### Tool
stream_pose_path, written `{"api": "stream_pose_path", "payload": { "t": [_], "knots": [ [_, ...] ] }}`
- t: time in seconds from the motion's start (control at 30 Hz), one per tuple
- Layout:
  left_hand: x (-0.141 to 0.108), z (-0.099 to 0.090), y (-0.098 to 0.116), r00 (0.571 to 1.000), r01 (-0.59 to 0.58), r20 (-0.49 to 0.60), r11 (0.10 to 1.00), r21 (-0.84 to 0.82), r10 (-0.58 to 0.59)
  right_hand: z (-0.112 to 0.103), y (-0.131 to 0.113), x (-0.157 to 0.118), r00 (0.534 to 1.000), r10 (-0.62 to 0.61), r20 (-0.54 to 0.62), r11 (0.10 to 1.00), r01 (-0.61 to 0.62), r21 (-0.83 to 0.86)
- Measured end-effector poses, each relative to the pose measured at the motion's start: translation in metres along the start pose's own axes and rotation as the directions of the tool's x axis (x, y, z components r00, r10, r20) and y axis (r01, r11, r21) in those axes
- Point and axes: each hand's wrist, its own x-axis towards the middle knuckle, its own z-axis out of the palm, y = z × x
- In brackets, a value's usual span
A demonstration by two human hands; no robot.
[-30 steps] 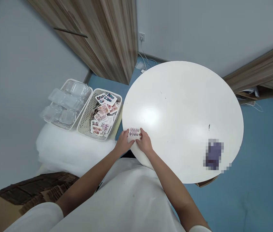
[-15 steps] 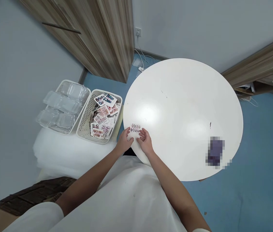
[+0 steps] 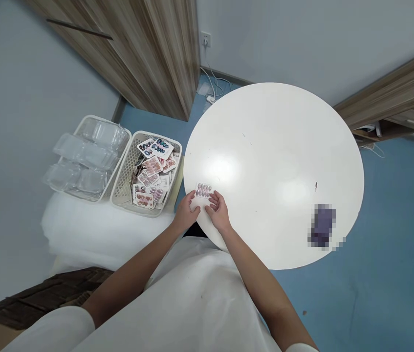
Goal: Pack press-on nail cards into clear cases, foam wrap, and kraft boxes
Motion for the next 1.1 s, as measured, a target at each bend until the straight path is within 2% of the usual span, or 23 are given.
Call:
{"api": "stream_pose_path", "payload": {
  "t": [0.2,0.33,0.63,0.8,0.93,1.1],
  "knots": [
    [-0.008,0.007,-0.001,0.997,-0.005,-0.081,0.999,-0.053,0.001,-0.007,0.001,-0.005,0.999,-0.025,0.035,1.000,0.025,0.001],
    [-0.024,0.011,0.001,0.992,0.044,-0.118,0.998,-0.045,-0.049,-0.019,0.002,-0.015,0.997,-0.004,0.073,0.999,0.007,-0.037],
    [-0.085,0.031,0.009,0.970,0.118,-0.207,0.992,-0.049,-0.126,-0.064,0.009,-0.053,0.986,-0.053,0.161,0.997,0.062,-0.051],
    [-0.127,0.039,0.009,0.956,0.149,-0.246,0.987,-0.054,-0.158,-0.084,0.018,-0.069,0.980,-0.014,0.199,0.989,0.042,-0.140],
    [-0.160,0.028,0.002,0.940,0.200,-0.269,0.977,-0.067,-0.211,-0.084,0.020,-0.077,0.971,0.022,0.236,0.977,0.029,-0.210],
    [-0.192,-0.002,-0.015,0.918,0.261,-0.281,0.960,-0.103,-0.280,-0.067,0.017,-0.083,0.956,0.007,0.293,0.974,0.060,-0.220]
  ]
}}
